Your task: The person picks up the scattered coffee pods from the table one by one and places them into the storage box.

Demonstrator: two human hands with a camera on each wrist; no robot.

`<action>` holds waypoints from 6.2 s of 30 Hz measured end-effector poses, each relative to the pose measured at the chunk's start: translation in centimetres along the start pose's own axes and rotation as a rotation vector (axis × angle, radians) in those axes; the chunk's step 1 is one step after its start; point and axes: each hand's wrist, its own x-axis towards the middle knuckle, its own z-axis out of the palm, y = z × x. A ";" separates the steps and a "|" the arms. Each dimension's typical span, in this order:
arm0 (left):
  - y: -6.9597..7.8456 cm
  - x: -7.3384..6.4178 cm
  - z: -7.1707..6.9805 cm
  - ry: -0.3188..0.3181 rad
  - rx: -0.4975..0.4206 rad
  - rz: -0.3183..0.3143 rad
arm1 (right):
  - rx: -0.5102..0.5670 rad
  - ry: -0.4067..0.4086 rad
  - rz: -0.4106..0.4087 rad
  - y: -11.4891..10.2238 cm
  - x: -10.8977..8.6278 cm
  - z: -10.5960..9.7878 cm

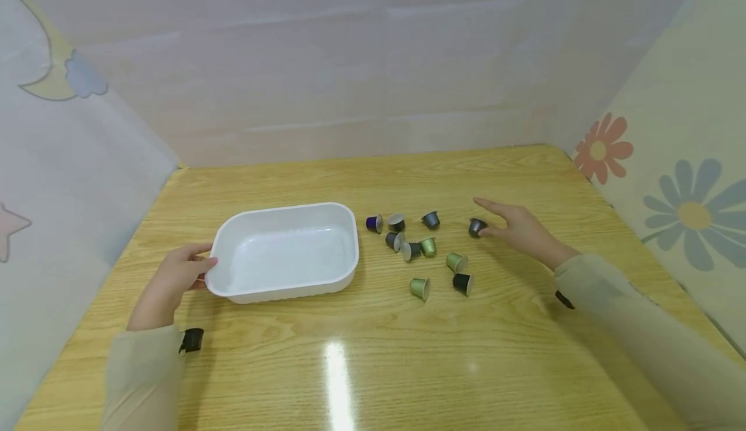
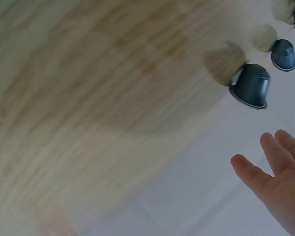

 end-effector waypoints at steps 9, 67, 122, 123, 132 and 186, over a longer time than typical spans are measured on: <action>-0.7 0.5 -0.5 -0.065 -0.190 -0.024 | 0.027 -0.089 0.056 1.4 0.5 0.1; -0.3 -0.2 1.4 0.131 -0.691 -0.140 | 0.018 -0.117 0.046 2.8 1.9 1.1; 0.4 -0.5 2.5 0.237 -0.683 -0.156 | 0.412 -0.118 0.046 -11.0 4.5 2.2; 0.4 -0.5 2.5 0.236 -0.681 -0.156 | 0.412 -0.118 0.045 -11.2 4.7 2.3; 0.5 -0.4 3.0 0.278 -0.640 -0.144 | 0.472 -0.121 -0.008 -12.8 5.7 3.7; 0.8 -0.2 3.1 0.312 -0.624 -0.180 | 0.506 -0.296 -0.090 -19.1 8.8 11.5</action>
